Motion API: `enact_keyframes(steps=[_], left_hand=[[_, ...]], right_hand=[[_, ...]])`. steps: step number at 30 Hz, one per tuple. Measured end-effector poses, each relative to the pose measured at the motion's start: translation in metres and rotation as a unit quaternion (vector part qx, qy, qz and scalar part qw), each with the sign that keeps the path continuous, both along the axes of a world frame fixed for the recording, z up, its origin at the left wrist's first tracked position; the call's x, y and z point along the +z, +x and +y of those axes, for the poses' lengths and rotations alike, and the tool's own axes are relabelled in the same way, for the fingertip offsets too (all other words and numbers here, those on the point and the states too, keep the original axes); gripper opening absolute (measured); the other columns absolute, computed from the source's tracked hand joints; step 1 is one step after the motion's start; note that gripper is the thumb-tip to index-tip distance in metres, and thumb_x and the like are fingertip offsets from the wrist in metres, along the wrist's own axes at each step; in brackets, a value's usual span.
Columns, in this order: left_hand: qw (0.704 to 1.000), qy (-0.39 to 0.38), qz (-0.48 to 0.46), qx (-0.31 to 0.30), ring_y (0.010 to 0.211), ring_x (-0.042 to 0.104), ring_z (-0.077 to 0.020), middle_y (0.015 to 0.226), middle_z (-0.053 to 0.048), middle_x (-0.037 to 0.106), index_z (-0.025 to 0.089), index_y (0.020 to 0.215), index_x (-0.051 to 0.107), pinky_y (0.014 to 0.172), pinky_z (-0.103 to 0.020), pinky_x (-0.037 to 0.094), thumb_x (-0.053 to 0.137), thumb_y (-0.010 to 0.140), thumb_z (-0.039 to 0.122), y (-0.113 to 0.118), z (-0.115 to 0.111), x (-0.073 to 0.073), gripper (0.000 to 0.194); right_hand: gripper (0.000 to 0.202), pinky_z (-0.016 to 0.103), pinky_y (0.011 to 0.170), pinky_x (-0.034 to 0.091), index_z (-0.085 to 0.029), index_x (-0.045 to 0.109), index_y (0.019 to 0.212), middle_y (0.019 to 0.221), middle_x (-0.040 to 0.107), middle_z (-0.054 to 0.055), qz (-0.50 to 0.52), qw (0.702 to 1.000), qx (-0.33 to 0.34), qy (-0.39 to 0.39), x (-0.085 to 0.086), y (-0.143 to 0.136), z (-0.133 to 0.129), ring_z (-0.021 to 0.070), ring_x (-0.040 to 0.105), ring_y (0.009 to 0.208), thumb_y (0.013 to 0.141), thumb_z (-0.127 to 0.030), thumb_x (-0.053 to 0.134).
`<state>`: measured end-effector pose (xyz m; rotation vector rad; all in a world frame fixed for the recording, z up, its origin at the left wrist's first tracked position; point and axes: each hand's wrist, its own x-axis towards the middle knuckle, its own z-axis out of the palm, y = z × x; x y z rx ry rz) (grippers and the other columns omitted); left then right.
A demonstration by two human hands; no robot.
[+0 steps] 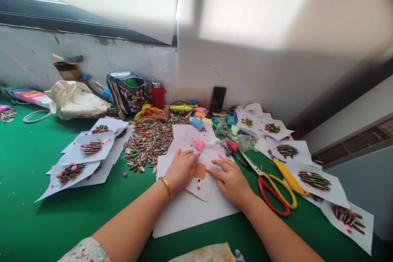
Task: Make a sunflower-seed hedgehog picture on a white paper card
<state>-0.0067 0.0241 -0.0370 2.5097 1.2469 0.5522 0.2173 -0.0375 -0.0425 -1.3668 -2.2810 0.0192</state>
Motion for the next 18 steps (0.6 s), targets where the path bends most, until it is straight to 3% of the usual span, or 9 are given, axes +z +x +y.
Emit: enact_keyframes(steps=[18], left_hand=[[1.0,-0.009,0.008,0.001,0.131,0.047,-0.0238,0.13,-0.008,0.064,0.022,0.132,0.054,0.118,-0.053,0.018,0.043,0.09,0.01,0.0,0.0,0.0014,0.045]], right_hand=[[0.052,0.049,0.102,0.044,-0.031,0.069,0.118,0.134,0.061,0.004,-0.039,0.999,0.003,0.007,-0.0019,-0.0033,0.0003,0.0281,0.052,0.121,0.077,-0.003,0.057]])
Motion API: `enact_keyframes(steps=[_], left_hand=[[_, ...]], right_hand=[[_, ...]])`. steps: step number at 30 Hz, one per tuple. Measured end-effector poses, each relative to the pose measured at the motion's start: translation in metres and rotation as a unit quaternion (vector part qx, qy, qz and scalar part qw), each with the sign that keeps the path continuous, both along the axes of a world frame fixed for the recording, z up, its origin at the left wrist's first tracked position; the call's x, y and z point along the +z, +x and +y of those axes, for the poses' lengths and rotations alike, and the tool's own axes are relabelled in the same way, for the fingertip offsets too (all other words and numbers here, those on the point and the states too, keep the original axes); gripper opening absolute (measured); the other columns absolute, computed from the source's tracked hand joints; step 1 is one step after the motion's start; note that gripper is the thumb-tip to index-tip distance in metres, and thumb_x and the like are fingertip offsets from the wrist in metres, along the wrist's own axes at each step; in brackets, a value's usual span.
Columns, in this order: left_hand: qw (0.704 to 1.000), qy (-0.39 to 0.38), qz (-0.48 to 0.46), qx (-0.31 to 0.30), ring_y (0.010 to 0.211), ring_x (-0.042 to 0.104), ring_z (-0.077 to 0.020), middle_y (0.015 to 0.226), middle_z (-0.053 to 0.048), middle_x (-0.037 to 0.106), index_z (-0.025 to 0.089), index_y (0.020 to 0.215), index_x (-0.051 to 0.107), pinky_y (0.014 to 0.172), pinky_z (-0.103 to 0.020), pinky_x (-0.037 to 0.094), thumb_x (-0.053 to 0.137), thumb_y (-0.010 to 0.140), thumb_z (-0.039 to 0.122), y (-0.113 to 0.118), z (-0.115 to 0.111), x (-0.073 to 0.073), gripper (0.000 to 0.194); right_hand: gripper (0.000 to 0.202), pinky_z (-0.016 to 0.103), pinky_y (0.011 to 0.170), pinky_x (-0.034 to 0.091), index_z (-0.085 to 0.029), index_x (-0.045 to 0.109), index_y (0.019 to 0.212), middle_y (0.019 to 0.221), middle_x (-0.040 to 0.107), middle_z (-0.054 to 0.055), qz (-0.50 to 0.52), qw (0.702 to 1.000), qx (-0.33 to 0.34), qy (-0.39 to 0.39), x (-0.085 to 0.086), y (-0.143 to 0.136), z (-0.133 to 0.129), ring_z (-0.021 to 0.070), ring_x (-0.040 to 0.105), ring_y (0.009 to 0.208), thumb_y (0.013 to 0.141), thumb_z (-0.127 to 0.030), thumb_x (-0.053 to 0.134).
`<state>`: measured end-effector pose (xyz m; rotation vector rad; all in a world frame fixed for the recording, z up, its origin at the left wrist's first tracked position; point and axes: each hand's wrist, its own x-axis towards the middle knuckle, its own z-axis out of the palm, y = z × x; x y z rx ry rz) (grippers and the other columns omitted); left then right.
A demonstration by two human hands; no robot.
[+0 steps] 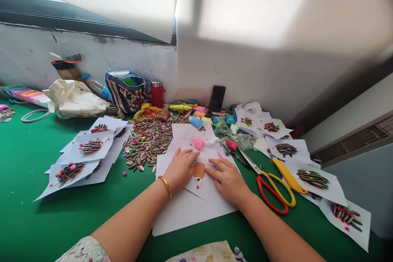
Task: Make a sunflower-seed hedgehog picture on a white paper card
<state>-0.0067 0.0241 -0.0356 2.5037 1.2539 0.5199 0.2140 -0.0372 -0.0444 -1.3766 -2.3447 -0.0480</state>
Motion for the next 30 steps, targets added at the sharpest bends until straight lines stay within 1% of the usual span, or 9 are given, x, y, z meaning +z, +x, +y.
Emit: enact_keyframes(steps=[3,10,14,17,19,20,24,26,30], left_hand=[[1.0,-0.004,0.002,0.0,0.131,0.047,-0.0237,0.131,-0.007,0.064,0.022,0.133,0.054,0.117,-0.054,0.018,0.042,0.089,0.009,0.0,0.0,0.0,0.047],[1.0,-0.01,-0.002,0.002,0.131,0.048,-0.0237,0.13,-0.007,0.064,0.022,0.132,0.055,0.118,-0.053,0.017,0.043,0.091,0.011,-0.001,0.0,-0.001,0.044],[1.0,-0.018,-0.016,-0.001,0.13,0.05,-0.0223,0.132,-0.007,0.063,0.023,0.132,0.055,0.118,-0.054,0.019,0.042,0.09,0.008,-0.003,0.001,0.003,0.047],[0.999,-0.016,-0.032,0.002,0.123,0.055,-0.0215,0.132,-0.006,0.063,0.024,0.13,0.056,0.117,-0.055,0.019,0.044,0.09,0.008,-0.006,0.003,0.005,0.045],[0.999,-0.003,-0.04,0.006,0.118,0.057,-0.0215,0.129,-0.006,0.064,0.024,0.126,0.06,0.116,-0.054,0.021,0.048,0.09,0.009,-0.007,0.006,0.005,0.042],[0.999,0.007,-0.041,0.008,0.115,0.058,-0.0217,0.126,-0.006,0.066,0.024,0.123,0.062,0.115,-0.052,0.024,0.05,0.089,0.01,-0.008,0.007,0.004,0.039],[0.998,0.047,-0.017,0.032,0.101,0.058,-0.0235,0.107,-0.008,0.068,0.022,0.106,0.073,0.097,-0.042,0.041,0.06,0.088,0.017,-0.008,0.012,0.001,0.023],[0.997,0.052,-0.005,0.053,0.097,0.057,-0.0241,0.101,-0.008,0.068,0.022,0.099,0.075,0.091,-0.041,0.043,0.061,0.088,0.019,-0.007,0.013,0.001,0.019],[0.995,0.052,0.007,0.086,0.093,0.058,-0.0232,0.096,-0.006,0.067,0.022,0.088,0.075,0.089,-0.041,0.042,0.059,0.089,0.019,-0.004,0.012,0.003,0.016]], right_hand=[[0.051,0.047,0.103,0.044,-0.029,0.069,0.119,0.135,0.059,0.005,0.013,1.0,-0.005,0.004,0.0,0.002,0.001,0.0271,0.05,0.123,0.078,-0.003,0.055],[0.053,0.047,0.105,0.042,-0.029,0.07,0.118,0.133,0.061,0.004,0.029,0.999,0.014,-0.008,-0.002,0.0,0.004,0.0257,0.051,0.121,0.075,-0.002,0.052],[0.052,0.046,0.101,0.045,-0.024,0.065,0.125,0.131,0.062,0.007,0.042,0.999,-0.019,-0.017,-0.003,0.002,0.006,0.0259,0.051,0.12,0.08,-0.005,0.05],[0.046,0.048,0.098,0.045,-0.024,0.067,0.121,0.127,0.064,0.007,0.033,0.998,-0.045,-0.032,-0.004,0.004,0.007,0.0268,0.053,0.118,0.082,-0.006,0.05],[0.046,0.048,0.099,0.044,-0.024,0.067,0.119,0.127,0.064,0.006,0.025,0.998,-0.048,-0.039,-0.004,0.004,0.008,0.0268,0.053,0.117,0.081,-0.006,0.05],[0.047,0.047,0.098,0.044,-0.024,0.067,0.12,0.127,0.064,0.006,0.022,0.998,-0.048,-0.04,-0.004,0.004,0.009,0.0267,0.053,0.117,0.081,-0.005,0.05],[0.05,0.047,0.097,0.044,-0.024,0.065,0.122,0.129,0.063,0.006,0.015,0.998,-0.052,-0.041,-0.004,0.0,0.01,0.0273,0.052,0.119,0.08,-0.004,0.049],[0.051,0.046,0.098,0.043,-0.024,0.065,0.123,0.13,0.063,0.006,0.016,0.998,-0.051,-0.045,-0.003,-0.001,0.011,0.0271,0.051,0.12,0.079,-0.003,0.049],[0.05,0.046,0.098,0.043,-0.024,0.065,0.122,0.13,0.063,0.006,0.019,0.997,-0.054,-0.051,-0.003,-0.002,0.011,0.0267,0.051,0.12,0.079,-0.002,0.048]])
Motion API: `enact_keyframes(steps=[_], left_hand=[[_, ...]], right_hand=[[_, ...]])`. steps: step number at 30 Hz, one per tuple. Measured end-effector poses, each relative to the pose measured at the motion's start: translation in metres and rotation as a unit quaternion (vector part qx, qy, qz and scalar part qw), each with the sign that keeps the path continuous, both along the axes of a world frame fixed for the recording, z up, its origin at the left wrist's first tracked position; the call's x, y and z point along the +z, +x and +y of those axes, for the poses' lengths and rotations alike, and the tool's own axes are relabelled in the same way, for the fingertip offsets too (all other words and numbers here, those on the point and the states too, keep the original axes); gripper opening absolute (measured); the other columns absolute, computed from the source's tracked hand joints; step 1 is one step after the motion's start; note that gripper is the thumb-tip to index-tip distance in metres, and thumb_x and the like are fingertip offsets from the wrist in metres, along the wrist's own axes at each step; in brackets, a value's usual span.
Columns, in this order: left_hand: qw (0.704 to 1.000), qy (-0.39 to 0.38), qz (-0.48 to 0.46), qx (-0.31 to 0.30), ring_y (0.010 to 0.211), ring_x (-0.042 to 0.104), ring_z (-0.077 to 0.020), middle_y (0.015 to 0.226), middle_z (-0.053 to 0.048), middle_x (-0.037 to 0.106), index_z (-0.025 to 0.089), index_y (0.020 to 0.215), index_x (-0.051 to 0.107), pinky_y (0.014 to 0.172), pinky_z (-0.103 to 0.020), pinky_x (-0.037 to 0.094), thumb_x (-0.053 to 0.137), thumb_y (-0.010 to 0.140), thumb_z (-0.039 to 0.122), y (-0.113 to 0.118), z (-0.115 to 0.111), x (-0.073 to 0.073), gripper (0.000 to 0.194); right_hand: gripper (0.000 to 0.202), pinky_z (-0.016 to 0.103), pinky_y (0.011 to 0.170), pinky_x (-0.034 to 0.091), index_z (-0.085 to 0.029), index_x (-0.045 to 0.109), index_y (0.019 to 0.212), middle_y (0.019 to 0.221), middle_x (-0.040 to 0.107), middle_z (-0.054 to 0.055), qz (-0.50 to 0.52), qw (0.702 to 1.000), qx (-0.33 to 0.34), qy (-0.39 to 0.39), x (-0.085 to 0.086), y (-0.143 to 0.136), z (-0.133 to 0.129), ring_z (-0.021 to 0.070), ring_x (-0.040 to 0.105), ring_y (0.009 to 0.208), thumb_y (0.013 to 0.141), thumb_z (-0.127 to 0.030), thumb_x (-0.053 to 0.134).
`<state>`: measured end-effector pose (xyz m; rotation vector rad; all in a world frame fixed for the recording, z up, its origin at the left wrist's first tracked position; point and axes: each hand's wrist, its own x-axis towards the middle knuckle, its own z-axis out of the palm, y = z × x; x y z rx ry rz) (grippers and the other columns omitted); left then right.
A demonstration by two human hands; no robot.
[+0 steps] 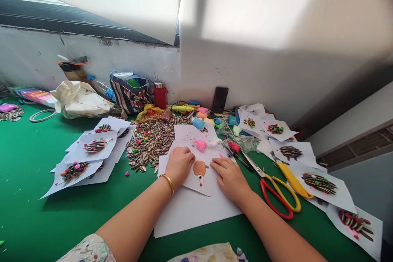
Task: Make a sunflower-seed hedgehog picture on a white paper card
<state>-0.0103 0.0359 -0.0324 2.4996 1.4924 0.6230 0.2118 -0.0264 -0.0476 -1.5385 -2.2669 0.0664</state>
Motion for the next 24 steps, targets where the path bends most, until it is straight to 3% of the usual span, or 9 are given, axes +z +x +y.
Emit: enact_keyframes(steps=[5,10,13,16,24], left_hand=[[1.0,0.012,-0.025,0.012,0.093,0.059,-0.0223,0.094,-0.005,0.068,0.021,0.09,0.071,0.088,-0.039,0.041,0.057,0.09,0.019,0.001,-0.005,0.006,0.014],[0.984,-0.05,-0.166,-0.044,0.085,0.062,-0.0185,0.088,-0.003,0.07,0.021,0.091,0.068,0.082,-0.034,0.045,0.059,0.087,0.019,0.005,-0.015,0.01,0.009],[0.952,-0.128,-0.27,-0.072,0.081,0.063,-0.0171,0.086,-0.002,0.07,0.02,0.096,0.068,0.079,-0.031,0.049,0.057,0.087,0.024,0.012,-0.025,0.014,0.014],[0.916,-0.206,-0.337,-0.073,0.077,0.063,-0.0167,0.081,-0.002,0.07,0.02,0.088,0.068,0.071,-0.028,0.051,0.058,0.087,0.032,0.018,-0.033,0.018,0.016],[0.82,-0.35,-0.449,-0.052,0.066,0.061,-0.0152,0.079,-0.004,0.067,0.017,0.083,0.065,0.055,-0.025,0.05,0.072,0.074,0.043,0.026,-0.038,0.017,0.029]], right_hand=[[0.05,0.046,0.099,0.042,-0.023,0.063,0.124,0.129,0.062,0.008,0.019,1.0,0.002,0.024,0.001,0.0,-0.001,0.0266,0.052,0.119,0.081,-0.003,0.047],[0.04,0.044,0.094,0.045,-0.022,0.059,0.128,0.119,0.066,0.009,0.084,0.994,0.049,0.052,0.011,-0.007,-0.004,0.0263,0.056,0.11,0.089,-0.014,0.051],[0.026,0.042,0.088,0.047,-0.023,0.062,0.117,0.106,0.068,0.008,0.144,0.986,0.061,0.051,0.017,-0.014,-0.008,0.0251,0.059,0.1,0.092,-0.024,0.056],[0.012,0.037,0.082,0.049,-0.023,0.062,0.1,0.095,0.067,0.006,0.219,0.974,0.05,0.027,0.019,-0.02,-0.01,0.0227,0.06,0.092,0.09,-0.03,0.061],[0.012,0.033,0.078,0.049,-0.023,0.06,0.088,0.088,0.065,0.003,0.302,0.953,0.026,-0.012,0.022,-0.024,-0.011,0.0204,0.06,0.087,0.087,-0.033,0.066]])
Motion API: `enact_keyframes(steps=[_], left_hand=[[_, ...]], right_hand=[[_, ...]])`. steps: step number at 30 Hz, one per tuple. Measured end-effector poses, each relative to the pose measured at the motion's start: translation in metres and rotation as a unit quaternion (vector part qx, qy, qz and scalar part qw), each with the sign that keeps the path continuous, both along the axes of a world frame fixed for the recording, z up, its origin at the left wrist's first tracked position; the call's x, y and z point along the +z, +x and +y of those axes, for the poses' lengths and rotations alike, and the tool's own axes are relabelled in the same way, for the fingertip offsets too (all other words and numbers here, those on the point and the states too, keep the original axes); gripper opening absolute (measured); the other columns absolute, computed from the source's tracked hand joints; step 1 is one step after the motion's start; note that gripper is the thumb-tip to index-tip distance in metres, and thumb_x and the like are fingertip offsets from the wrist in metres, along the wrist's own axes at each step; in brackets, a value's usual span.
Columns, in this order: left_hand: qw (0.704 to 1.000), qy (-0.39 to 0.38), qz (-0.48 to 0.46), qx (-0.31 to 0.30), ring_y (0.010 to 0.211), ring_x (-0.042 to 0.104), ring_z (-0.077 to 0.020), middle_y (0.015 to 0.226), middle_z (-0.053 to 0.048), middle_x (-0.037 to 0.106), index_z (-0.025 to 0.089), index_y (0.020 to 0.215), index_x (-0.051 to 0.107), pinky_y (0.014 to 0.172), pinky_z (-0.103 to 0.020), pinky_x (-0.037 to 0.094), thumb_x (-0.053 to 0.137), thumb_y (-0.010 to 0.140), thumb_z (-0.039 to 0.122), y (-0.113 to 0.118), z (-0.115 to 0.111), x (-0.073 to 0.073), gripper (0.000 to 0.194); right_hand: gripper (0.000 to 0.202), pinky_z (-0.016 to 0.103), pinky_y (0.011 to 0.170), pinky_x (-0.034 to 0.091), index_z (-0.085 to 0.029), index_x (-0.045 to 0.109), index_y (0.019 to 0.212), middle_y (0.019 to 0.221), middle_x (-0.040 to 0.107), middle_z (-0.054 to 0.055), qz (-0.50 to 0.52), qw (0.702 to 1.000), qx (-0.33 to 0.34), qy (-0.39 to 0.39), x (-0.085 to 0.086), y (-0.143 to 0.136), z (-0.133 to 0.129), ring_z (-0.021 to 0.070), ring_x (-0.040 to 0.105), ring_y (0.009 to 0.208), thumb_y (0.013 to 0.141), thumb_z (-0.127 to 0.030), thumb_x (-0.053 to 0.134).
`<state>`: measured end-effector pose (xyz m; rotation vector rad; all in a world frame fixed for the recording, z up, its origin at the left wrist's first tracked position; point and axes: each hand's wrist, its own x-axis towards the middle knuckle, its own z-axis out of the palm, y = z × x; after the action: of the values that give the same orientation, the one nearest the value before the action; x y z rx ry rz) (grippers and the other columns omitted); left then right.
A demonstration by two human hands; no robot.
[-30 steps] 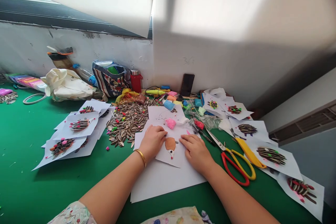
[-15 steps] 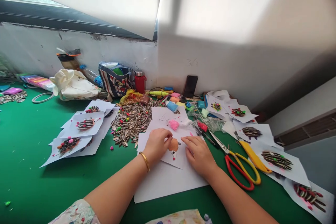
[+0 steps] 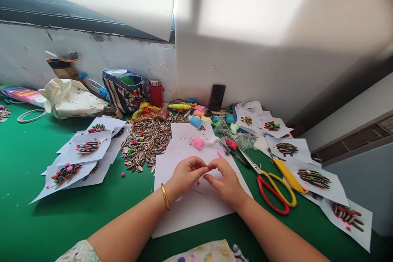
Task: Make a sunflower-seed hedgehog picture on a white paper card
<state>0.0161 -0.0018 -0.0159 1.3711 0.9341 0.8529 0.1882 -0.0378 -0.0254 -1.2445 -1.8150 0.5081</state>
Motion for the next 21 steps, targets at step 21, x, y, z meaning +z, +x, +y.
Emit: enact_keyframes(steps=[21], left_hand=[[1.0,0.01,0.003,-0.028,0.069,0.061,-0.0156,0.082,-0.005,0.067,0.016,0.089,0.065,0.059,-0.028,0.053,0.064,0.083,0.043,-0.0061,0.0023,-0.0005,0.028]], right_hand=[[0.011,0.034,0.079,0.051,-0.025,0.069,0.092,0.088,0.071,0.003,0.053,0.998,0.039,0.023,0.001,0.0081,0.0028,0.0194,0.064,0.085,0.093,-0.029,0.059]])
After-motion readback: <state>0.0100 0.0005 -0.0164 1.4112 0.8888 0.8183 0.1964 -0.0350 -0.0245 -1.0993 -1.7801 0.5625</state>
